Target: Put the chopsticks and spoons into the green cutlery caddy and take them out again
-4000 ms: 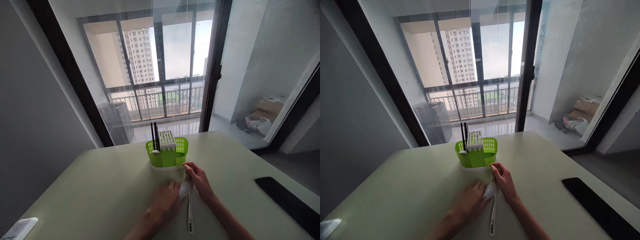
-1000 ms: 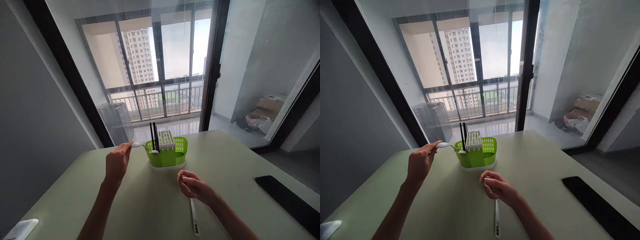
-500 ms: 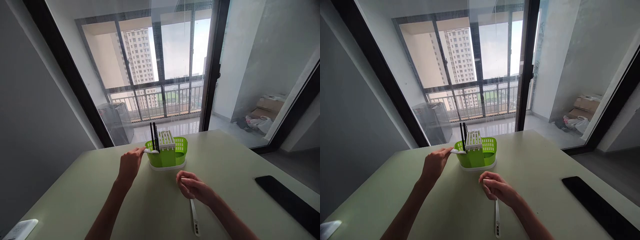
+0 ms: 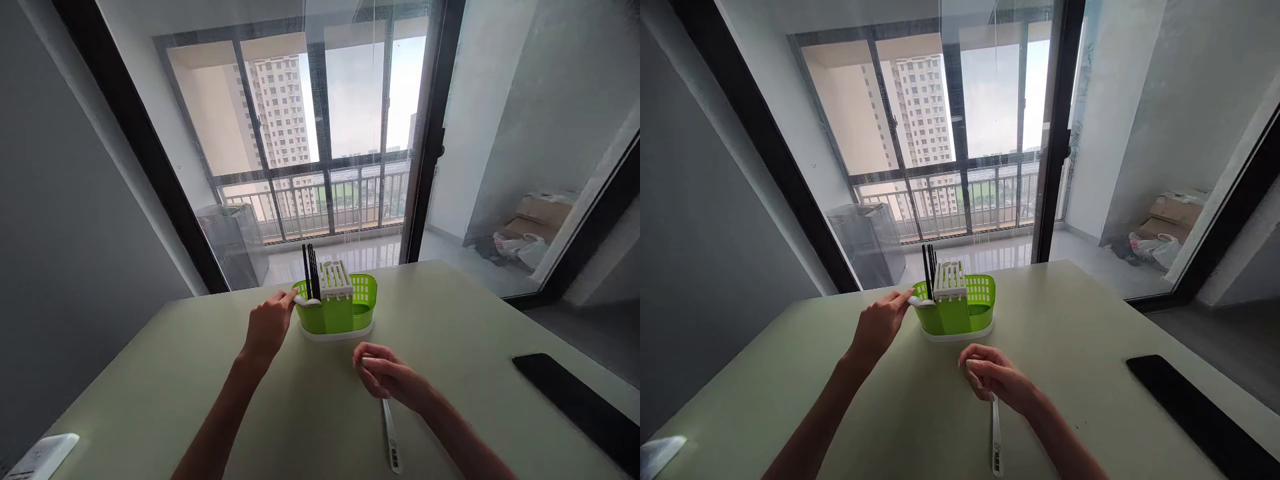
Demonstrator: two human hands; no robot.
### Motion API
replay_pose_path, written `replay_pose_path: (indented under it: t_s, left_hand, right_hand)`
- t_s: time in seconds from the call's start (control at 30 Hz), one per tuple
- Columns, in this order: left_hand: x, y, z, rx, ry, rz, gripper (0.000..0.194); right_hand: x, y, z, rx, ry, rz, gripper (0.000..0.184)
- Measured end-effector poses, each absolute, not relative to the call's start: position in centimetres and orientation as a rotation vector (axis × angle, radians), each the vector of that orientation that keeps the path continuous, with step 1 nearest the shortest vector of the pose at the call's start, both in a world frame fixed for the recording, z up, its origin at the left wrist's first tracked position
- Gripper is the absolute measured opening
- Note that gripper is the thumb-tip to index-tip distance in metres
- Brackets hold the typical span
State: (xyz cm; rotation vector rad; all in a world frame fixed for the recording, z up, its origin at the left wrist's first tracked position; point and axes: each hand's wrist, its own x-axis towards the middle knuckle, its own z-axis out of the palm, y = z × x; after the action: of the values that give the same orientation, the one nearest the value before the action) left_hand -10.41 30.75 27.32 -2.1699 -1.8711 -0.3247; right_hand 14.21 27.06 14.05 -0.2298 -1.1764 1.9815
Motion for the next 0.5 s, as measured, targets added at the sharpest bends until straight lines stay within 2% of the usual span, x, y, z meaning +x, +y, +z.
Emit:
replay_pose_path:
  t_s: [0.17,0.33,0.4,0.5]
  left_hand:
    - [-11.4,30.5,27.3,-2.223,-1.91,-0.345,0.044]
    - [-12.2,28.1,28.3,-2.338,-1.941,-0.528,0.056]
    - [-11.7,26.5,29.2,-2.389,-1.962,-0.609,0.049]
    - [-10.4,24.1,29.8,-2.61,-1.994,-0.566,0.029]
  right_hand:
    - [14.2,27.0,14.2,-0.239,-1.171,1.975,0.023]
    - [14.1,27.1,13.9,-0.251,-1.151,1.976,0.021]
    - [14.2,27.2,13.9,-0.227,-1.119,1.972,0.02]
    - [14.6,27.2,14.0,-0.168,-1.032,1.966,0.021]
